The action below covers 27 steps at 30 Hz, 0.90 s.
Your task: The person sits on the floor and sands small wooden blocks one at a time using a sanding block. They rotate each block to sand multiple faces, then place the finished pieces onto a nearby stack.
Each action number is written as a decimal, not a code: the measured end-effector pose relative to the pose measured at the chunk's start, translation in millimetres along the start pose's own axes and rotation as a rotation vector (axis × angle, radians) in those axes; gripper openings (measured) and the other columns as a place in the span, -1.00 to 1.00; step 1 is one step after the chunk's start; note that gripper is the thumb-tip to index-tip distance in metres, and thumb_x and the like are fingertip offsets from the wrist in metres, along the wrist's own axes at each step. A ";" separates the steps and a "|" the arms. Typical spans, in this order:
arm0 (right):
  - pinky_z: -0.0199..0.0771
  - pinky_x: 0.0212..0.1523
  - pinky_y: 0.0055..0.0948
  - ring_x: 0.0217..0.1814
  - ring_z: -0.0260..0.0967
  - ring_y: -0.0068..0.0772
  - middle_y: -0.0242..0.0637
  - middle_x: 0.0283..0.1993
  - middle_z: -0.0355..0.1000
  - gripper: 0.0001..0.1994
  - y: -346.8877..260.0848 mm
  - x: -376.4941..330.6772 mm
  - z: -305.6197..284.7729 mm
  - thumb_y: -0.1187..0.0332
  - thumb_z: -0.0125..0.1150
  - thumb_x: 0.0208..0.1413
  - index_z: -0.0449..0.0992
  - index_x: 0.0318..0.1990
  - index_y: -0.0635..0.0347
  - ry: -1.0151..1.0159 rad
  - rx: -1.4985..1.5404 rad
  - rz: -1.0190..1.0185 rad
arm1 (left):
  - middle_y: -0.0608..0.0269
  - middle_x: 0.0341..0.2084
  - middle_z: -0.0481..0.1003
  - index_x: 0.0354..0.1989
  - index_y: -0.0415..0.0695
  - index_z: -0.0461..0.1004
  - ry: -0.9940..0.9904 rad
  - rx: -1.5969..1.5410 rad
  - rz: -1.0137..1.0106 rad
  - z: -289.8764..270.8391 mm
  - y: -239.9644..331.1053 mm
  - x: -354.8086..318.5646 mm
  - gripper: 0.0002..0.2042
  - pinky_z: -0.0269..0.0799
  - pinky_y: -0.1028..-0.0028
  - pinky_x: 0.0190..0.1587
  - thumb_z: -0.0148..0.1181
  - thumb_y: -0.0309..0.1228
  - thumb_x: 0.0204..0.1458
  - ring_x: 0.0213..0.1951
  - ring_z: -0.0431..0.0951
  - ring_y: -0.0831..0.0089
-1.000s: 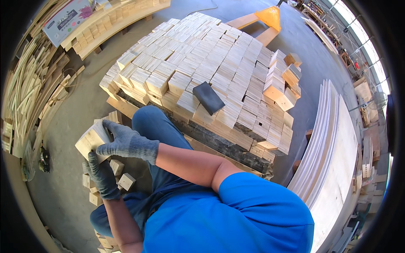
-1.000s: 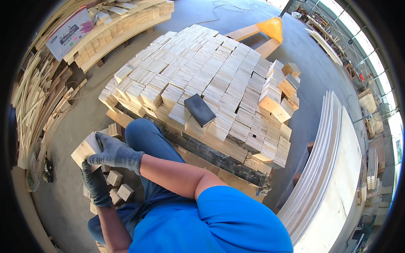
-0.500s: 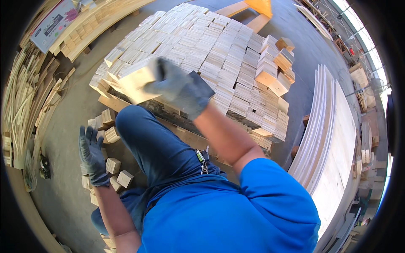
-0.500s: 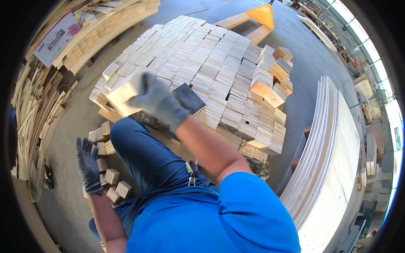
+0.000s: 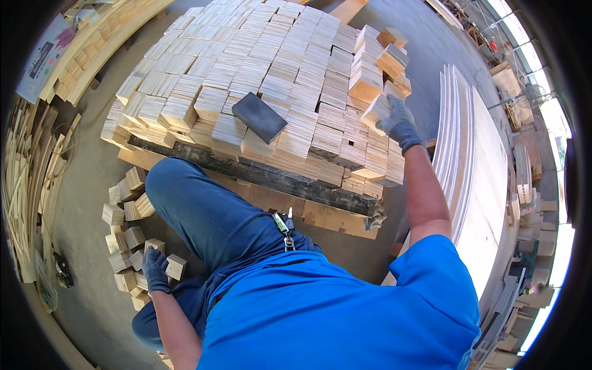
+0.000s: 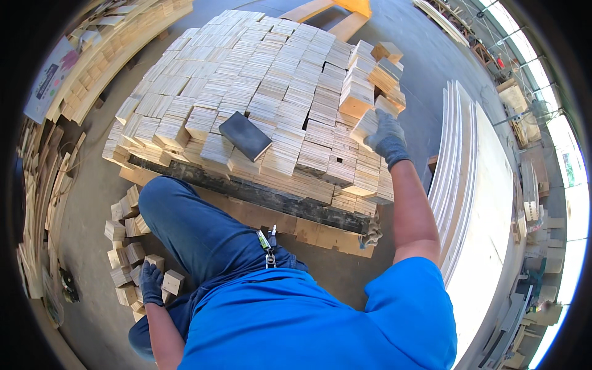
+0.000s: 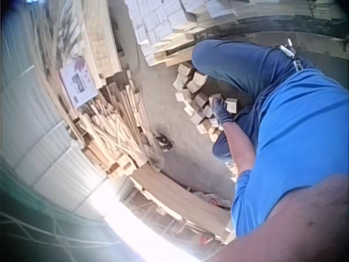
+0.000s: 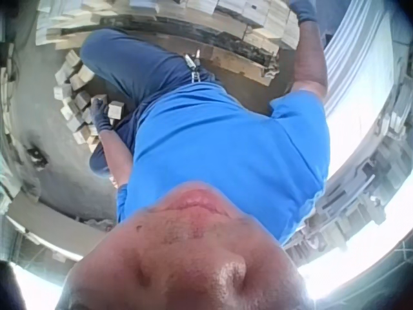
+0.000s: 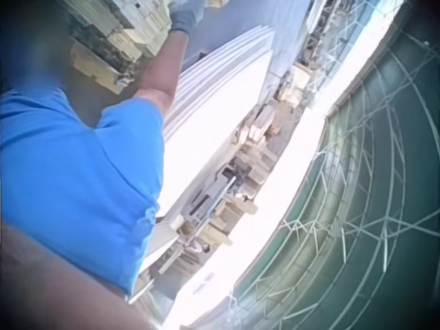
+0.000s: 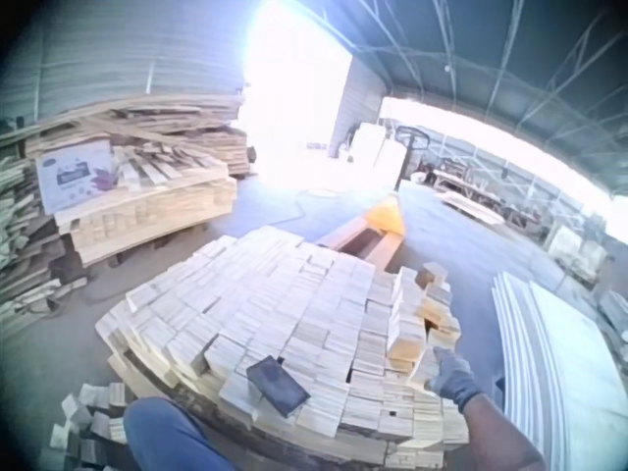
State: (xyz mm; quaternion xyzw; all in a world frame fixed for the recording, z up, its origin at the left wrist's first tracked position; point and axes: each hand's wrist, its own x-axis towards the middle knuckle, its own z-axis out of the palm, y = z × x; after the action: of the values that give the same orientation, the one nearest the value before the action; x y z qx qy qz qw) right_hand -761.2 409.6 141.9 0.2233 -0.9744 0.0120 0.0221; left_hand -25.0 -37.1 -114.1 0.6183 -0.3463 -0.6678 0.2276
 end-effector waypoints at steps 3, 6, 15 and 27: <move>0.38 0.40 -0.13 0.41 0.35 0.03 -0.09 0.35 0.42 -0.10 14.7 3.0 5.9 0.14 0.53 -0.18 0.35 0.43 0.00 -0.028 -0.041 0.088 | 0.39 -0.35 0.52 0.15 -0.12 0.54 0.032 0.237 0.051 14.4 2.1 -3.5 -0.65 0.39 0.57 -0.50 0.31 -0.24 0.27 -0.45 0.48 0.60; 0.38 0.41 -0.14 0.43 0.34 0.01 -0.11 0.37 0.41 -0.09 24.4 7.8 7.7 0.17 0.57 -0.20 0.35 0.43 -0.05 -0.014 -0.041 0.128 | 0.40 -0.40 0.51 0.14 -0.15 0.55 -0.046 0.389 -0.067 28.3 -0.5 -17.8 -0.66 0.37 0.58 -0.54 0.34 -0.28 0.26 -0.50 0.46 0.62; 0.38 0.42 -0.13 0.44 0.31 0.00 -0.22 0.41 0.39 -0.10 57.7 20.7 34.0 0.29 0.64 -0.18 0.36 0.43 -0.10 0.034 0.101 0.019 | 0.37 -0.46 0.49 0.16 -0.23 0.53 -0.077 0.426 -0.016 35.4 1.6 -27.0 -0.62 0.33 0.56 -0.59 0.35 -0.32 0.23 -0.55 0.43 0.61; 0.34 0.45 -0.12 0.54 0.17 -0.09 -0.34 0.50 0.26 -0.09 50.5 14.7 40.0 0.28 0.64 -0.19 0.35 0.43 -0.12 0.109 -0.064 -0.060 | 0.34 -0.50 0.47 0.17 -0.26 0.52 -0.072 0.483 0.005 44.5 0.9 -38.1 -0.60 0.32 0.54 -0.59 0.34 -0.33 0.22 -0.56 0.42 0.60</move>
State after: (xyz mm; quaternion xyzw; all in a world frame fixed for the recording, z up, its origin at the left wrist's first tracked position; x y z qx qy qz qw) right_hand -797.9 447.3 102.0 0.2507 -0.9645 -0.0078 0.0824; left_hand -63.8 -1.7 -88.2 0.6296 -0.5054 -0.5868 0.0622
